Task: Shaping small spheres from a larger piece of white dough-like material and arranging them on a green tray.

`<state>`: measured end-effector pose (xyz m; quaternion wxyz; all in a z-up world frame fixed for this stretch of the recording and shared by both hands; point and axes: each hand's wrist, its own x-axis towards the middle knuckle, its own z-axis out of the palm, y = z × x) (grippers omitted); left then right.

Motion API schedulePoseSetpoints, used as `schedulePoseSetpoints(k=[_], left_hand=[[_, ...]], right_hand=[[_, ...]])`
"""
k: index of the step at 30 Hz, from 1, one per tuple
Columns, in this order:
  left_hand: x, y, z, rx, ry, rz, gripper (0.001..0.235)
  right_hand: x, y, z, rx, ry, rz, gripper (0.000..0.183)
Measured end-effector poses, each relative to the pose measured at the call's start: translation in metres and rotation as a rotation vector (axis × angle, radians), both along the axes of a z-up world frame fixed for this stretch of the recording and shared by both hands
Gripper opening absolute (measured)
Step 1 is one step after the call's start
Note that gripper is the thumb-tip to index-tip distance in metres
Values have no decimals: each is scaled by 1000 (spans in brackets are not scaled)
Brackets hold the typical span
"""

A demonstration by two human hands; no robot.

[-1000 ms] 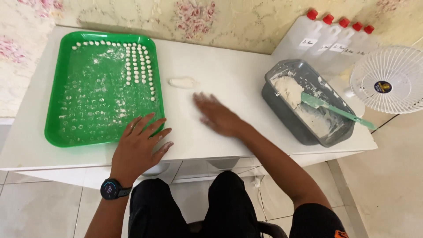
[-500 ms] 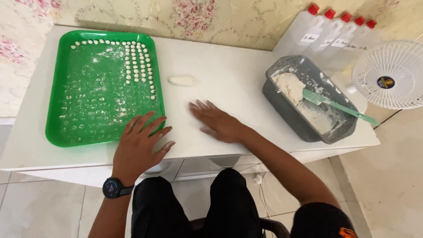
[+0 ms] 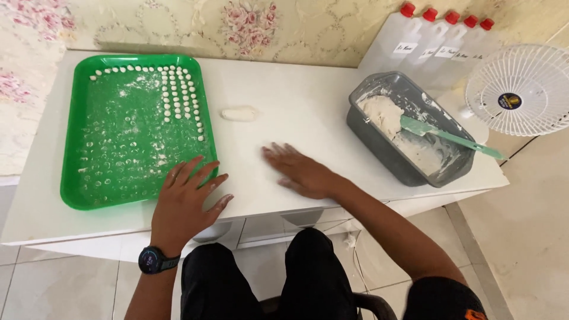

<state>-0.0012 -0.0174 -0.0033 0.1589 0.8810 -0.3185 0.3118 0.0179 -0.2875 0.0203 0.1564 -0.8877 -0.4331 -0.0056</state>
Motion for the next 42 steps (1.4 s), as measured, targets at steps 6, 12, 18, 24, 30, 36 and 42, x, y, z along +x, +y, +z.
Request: schedulePoseSetpoints(k=[6, 12, 18, 24, 30, 36, 42], left_hand=[[-2, -1, 3, 12, 17, 11, 29], [-3, 2, 5, -12, 56, -8, 29], [-3, 2, 2, -82, -22, -5, 29], [2, 39, -2, -352, 37, -54, 26], [6, 101, 6, -378, -154, 157, 18], [18, 118, -6, -420, -71, 185, 21], [8, 114, 4, -616, 31, 120, 21]], right_hand=[[51, -9, -14, -59, -39, -189, 53], [23, -3, 12, 732, 544, -329, 45], [19, -55, -1, 498, 73, -606, 20], [-1, -23, 14, 219, 157, -514, 20], [1, -25, -14, 222, -128, -388, 14], [-2, -23, -12, 344, -12, -441, 18], [3, -16, 4, 183, 153, -601, 28]])
